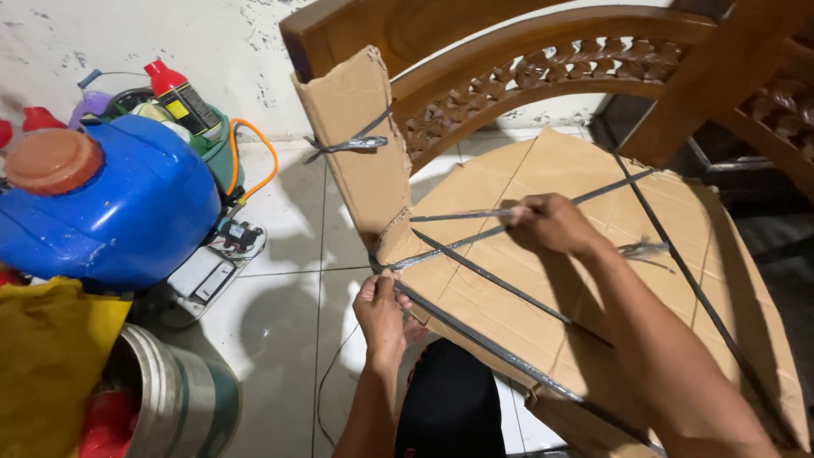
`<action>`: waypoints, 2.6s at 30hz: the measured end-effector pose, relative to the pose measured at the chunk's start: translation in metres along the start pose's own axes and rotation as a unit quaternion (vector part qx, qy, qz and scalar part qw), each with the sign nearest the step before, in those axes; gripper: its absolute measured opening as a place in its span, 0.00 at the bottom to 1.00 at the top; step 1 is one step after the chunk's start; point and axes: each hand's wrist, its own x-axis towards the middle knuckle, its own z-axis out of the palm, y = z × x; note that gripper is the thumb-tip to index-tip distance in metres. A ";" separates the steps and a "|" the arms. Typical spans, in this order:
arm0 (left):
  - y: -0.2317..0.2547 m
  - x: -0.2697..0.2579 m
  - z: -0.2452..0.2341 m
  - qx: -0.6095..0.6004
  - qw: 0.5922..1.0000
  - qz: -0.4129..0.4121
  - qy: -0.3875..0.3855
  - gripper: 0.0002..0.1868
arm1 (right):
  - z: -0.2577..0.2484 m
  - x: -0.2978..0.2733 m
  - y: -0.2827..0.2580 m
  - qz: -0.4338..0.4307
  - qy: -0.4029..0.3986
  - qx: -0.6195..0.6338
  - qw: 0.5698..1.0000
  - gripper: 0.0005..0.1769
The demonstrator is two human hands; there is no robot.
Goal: Wrap a wooden chair with cardboard and secure it with plastic straps.
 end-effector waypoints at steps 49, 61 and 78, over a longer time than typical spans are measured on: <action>-0.001 0.051 0.109 0.744 0.334 0.432 -0.385 0.19 | 0.006 -0.166 0.055 0.065 0.318 0.025 0.946 0.06; -0.001 0.006 0.088 0.579 0.445 0.570 -0.375 0.35 | 0.019 -0.156 0.072 0.037 0.371 0.125 0.919 0.10; -0.045 0.024 0.099 0.532 0.497 0.581 -0.364 0.34 | 0.019 -0.168 0.055 0.061 0.387 0.049 0.919 0.07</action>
